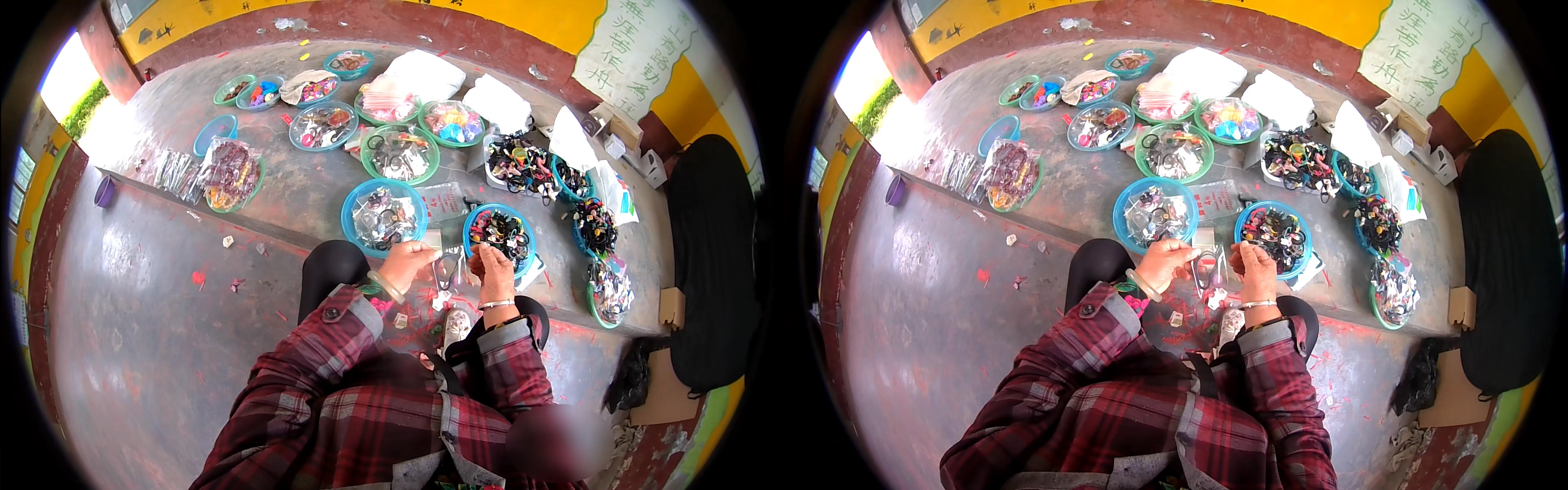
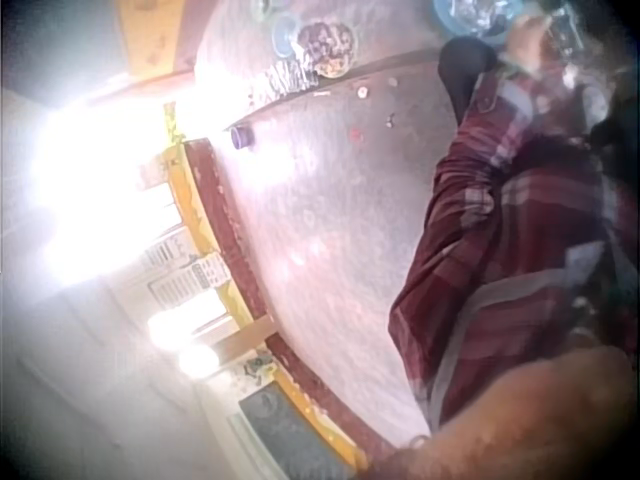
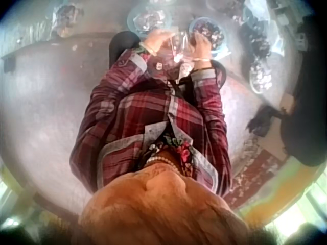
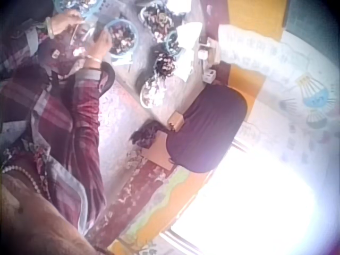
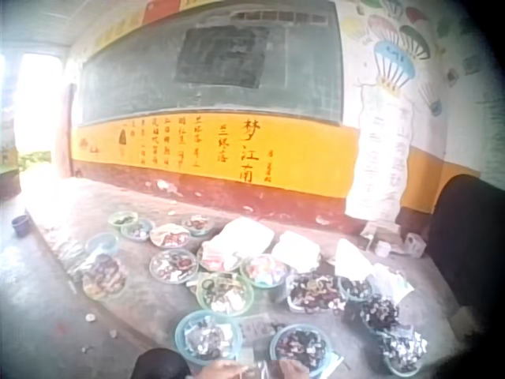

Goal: The person sits on the floor surrounded by bowls of hair accessories and packaging materials. They repeatedly pick up small hair clips, place them into clear plastic bags, and seal the bags. The person handles the items one by one, organizing them into individual packages.

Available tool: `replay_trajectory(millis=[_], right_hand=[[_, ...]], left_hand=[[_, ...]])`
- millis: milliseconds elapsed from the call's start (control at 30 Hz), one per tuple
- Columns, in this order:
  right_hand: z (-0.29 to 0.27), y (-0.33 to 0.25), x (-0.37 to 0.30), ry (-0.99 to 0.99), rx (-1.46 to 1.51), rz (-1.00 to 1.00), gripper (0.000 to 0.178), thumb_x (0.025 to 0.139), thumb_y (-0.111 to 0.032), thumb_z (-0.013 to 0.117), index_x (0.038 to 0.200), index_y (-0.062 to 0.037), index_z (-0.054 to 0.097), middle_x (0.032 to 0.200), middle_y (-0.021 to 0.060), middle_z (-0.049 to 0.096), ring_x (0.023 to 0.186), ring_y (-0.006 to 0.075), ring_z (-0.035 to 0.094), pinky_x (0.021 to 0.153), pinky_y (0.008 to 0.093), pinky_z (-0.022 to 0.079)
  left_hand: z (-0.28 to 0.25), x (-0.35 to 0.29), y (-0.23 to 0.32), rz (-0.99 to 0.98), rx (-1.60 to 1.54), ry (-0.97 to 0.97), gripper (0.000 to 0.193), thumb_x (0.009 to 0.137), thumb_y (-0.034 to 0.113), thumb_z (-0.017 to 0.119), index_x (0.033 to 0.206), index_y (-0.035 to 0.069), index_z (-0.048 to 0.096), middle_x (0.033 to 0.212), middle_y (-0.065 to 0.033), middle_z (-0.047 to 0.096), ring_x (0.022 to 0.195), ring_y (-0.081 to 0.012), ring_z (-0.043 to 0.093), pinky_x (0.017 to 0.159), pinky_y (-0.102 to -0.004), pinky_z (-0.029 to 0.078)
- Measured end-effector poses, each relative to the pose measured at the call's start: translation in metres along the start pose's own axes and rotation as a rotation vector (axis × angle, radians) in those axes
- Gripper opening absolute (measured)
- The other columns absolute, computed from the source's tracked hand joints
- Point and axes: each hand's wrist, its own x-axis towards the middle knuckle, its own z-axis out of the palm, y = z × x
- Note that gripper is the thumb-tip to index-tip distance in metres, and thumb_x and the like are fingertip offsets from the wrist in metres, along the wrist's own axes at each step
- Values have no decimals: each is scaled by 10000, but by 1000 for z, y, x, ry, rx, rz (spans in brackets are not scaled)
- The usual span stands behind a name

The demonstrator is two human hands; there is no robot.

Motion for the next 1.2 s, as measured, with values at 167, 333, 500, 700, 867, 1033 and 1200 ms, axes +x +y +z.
replay_trajectory(millis=[167, 333, 500, 700, 867, 1033, 1200], right_hand=[[8, -9, -7, -73, -122, 35, 188, 777, -230, 664, 836, -53, 639, 720, -9, 606, 629, 67, 524, 598, 198, 385], [3, 7, -2, -148, -115, 20, 99, 768, -111, 665, 814, -27, 636, 713, -21, 596, 624, 53, 502, 593, 195, 386], [8, 3, -3, -157, -110, -8, 66, 781, -67, 637, 782, -4, 617, 667, -21, 576, 577, 55, 499, 553, 196, 407], [10, 8, -3, -219, -413, -50, 66, 795, -58, 609, 756, -6, 598, 640, -13, 566, 521, 55, 505, 487, 193, 404], [13, 10, -6, -288, -458, -68, 68, 787, -52, 612, 762, 9, 597, 625, -3, 566, 509, 49, 501, 471, 193, 401], [14, 9, -6, -293, -469, -48, 77, 786, -47, 613, 766, 24, 594, 619, 4, 564, 506, 48, 494, 473, 192, 400], [16, 10, -7, -307, -427, -57, 74, 784, -36, 612, 764, 32, 589, 613, 5, 560, 502, 48, 490, 475, 190, 399]], left_hand=[[6, -3, 6, 20, -41, 69, 126, 843, 128, 579, 830, 3, 585, 720, -32, 587, 578, -93, 565, 477, -199, 460], [9, -4, 5, 29, -22, 59, 123, 841, 132, 585, 854, 10, 588, 748, -27, 588, 634, -91, 574, 488, -195, 476], [-2, 3, -4, 131, 104, 55, 153, 846, 142, 582, 925, 12, 597, 831, -25, 605, 733, -84, 573, 608, -208, 471], [1, 3, 2, 203, 261, -27, 160, 843, 125, 581, 927, -8, 612, 848, -24, 620, 757, -63, 548, 680, -213, 441], [-3, 3, -5, 286, 455, -6, 156, 836, 100, 580, 898, -38, 619, 816, -30, 629, 740, -63, 547, 677, -209, 438], [-4, 5, -10, 281, 481, 33, 144, 829, 86, 585, 889, -39, 622, 798, -30, 629, 734, -58, 543, 672, -207, 433], [-2, 6, -15, 199, 144, 61, 131, 821, 75, 591, 877, -38, 625, 805, -60, 629, 749, -92, 566, 699, -218, 445]])
